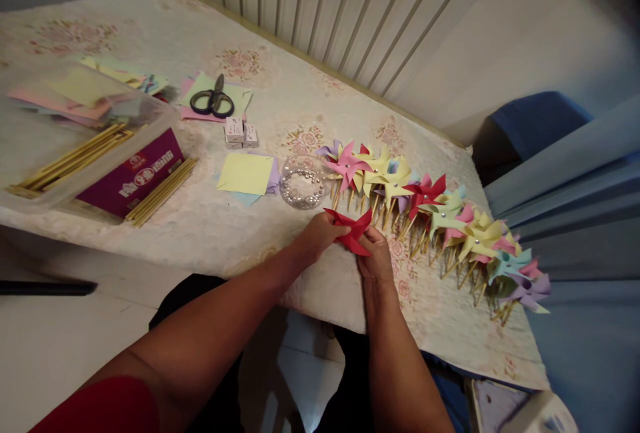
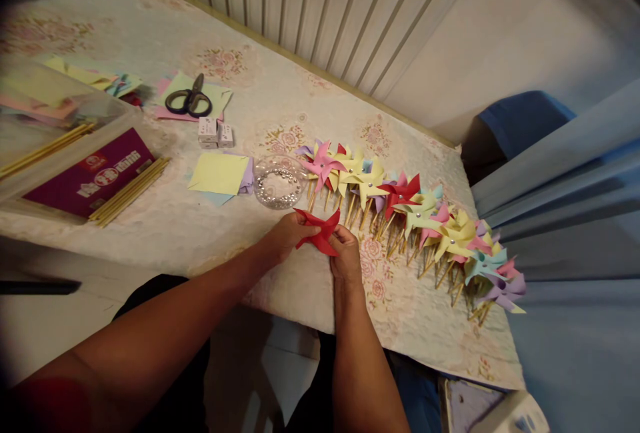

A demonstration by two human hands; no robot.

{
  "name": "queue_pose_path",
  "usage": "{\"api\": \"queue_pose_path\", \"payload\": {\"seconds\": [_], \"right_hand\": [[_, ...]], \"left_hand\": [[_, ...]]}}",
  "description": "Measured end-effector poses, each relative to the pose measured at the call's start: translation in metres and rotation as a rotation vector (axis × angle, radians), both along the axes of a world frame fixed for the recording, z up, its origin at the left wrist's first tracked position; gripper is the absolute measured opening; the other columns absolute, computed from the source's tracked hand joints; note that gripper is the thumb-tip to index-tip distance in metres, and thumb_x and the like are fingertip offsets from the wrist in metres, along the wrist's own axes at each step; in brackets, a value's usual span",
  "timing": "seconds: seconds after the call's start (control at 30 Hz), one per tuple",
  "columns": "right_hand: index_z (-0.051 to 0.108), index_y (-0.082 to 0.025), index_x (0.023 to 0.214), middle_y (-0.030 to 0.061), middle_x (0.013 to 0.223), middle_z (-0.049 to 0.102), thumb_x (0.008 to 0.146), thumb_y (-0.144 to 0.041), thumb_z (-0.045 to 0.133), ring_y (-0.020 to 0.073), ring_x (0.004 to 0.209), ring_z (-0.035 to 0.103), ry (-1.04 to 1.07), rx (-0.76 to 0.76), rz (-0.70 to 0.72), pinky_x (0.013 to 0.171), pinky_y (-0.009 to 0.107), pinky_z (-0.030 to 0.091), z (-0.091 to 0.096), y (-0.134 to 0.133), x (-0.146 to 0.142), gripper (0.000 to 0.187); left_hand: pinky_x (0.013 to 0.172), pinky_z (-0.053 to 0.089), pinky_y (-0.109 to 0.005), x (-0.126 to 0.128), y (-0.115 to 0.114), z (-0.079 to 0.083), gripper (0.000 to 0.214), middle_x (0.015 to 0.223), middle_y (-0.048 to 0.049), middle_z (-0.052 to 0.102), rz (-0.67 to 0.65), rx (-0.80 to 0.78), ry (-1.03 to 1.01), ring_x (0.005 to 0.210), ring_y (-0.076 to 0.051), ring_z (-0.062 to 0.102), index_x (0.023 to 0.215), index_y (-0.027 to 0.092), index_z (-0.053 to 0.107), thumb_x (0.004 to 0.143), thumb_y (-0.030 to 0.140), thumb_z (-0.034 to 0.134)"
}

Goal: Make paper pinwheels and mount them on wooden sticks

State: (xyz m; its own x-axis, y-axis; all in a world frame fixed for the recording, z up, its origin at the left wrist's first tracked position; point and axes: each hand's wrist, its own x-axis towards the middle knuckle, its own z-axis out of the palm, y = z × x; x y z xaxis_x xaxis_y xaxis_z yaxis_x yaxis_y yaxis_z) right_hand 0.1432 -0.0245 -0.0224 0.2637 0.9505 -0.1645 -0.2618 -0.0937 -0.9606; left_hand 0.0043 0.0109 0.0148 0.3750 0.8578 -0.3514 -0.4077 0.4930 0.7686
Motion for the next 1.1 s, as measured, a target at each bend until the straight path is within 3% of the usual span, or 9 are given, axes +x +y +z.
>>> {"api": "queue_pose_path", "payload": {"seconds": [0.43, 0.6, 0.7, 0.8, 0.97, 1.03, 1.1], "right_hand": [[0.072, -0.019, 0.077, 0.0021, 0.077, 0.077, 0.055, -0.037, 0.089, 0.0163, 0.066, 0.067, 0.035, 0.019, -0.012, 0.065, 0.03, 0.055, 0.004, -0.001, -0.001, 0.033], [0.068, -0.018, 0.077, -0.0071, 0.052, 0.057, 0.063, -0.031, 0.08, 0.0081, 0.046, 0.049, -0.138, 0.096, -0.245, 0.049, 0.022, 0.04, 0.012, -0.009, 0.014, 0.022], [0.07, -0.017, 0.084, -0.0059, 0.06, 0.059, 0.07, -0.028, 0.075, 0.0077, 0.049, 0.049, -0.355, 0.179, -0.485, 0.047, 0.021, 0.038, 0.031, -0.021, 0.015, 0.019], [0.07, -0.017, 0.086, -0.0046, 0.066, 0.061, 0.074, -0.026, 0.074, 0.008, 0.051, 0.052, -0.451, 0.3, -0.547, 0.049, 0.021, 0.039, 0.059, -0.034, -0.004, 0.015], [0.072, -0.02, 0.088, -0.004, 0.064, 0.061, 0.081, -0.024, 0.072, 0.0093, 0.053, 0.053, -0.54, 0.344, -0.304, 0.051, 0.023, 0.042, 0.092, -0.045, -0.062, 0.008], [0.073, -0.022, 0.088, -0.0023, 0.07, 0.065, 0.083, -0.024, 0.07, 0.011, 0.056, 0.056, -0.616, 0.351, -0.101, 0.053, 0.024, 0.044, 0.098, -0.04, -0.084, 0.006], [0.074, -0.024, 0.088, 0.0003, 0.078, 0.07, 0.086, -0.021, 0.065, 0.015, 0.069, 0.063, -0.733, 0.41, 0.173, 0.063, 0.028, 0.049, 0.101, -0.029, -0.107, 0.01]], "left_hand": [[0.068, 0.045, -0.024, 0.001, 0.002, -0.005, 0.014, 0.068, -0.0013, 0.07, -0.01, 0.0, 0.02, 0.062, -0.011, 0.057, 0.072, 0.011, 0.071, 0.062, 0.002, 0.068], [0.071, 0.046, -0.024, 0.001, 0.004, -0.013, 0.017, 0.074, -0.0021, 0.073, -0.024, 0.021, -0.015, 0.067, -0.012, 0.062, 0.078, 0.011, 0.073, 0.064, 0.003, 0.068], [0.069, 0.045, -0.023, 0.0, 0.003, -0.016, 0.016, 0.073, -0.0036, 0.072, -0.025, 0.028, 0.004, 0.065, -0.011, 0.061, 0.078, 0.009, 0.072, 0.065, 0.002, 0.067], [0.069, 0.045, -0.024, -0.004, 0.001, -0.018, 0.018, 0.075, -0.0052, 0.072, -0.021, 0.029, 0.007, 0.065, -0.011, 0.061, 0.082, 0.008, 0.072, 0.066, 0.001, 0.067], [0.065, 0.046, -0.026, -0.018, -0.007, -0.016, 0.015, 0.07, -0.0025, 0.067, -0.096, 0.131, -0.037, 0.062, -0.012, 0.059, 0.079, 0.011, 0.072, 0.066, 0.006, 0.068], [0.06, 0.048, -0.03, -0.023, -0.014, -0.01, 0.01, 0.064, -0.0041, 0.064, -0.096, 0.166, 0.027, 0.064, -0.017, 0.061, 0.074, 0.013, 0.072, 0.067, 0.008, 0.069], [0.055, 0.047, -0.034, -0.025, -0.023, -0.001, 0.012, 0.064, -0.0062, 0.063, 0.01, 0.191, 0.1, 0.071, -0.024, 0.063, 0.078, 0.016, 0.076, 0.073, 0.012, 0.066]]}}
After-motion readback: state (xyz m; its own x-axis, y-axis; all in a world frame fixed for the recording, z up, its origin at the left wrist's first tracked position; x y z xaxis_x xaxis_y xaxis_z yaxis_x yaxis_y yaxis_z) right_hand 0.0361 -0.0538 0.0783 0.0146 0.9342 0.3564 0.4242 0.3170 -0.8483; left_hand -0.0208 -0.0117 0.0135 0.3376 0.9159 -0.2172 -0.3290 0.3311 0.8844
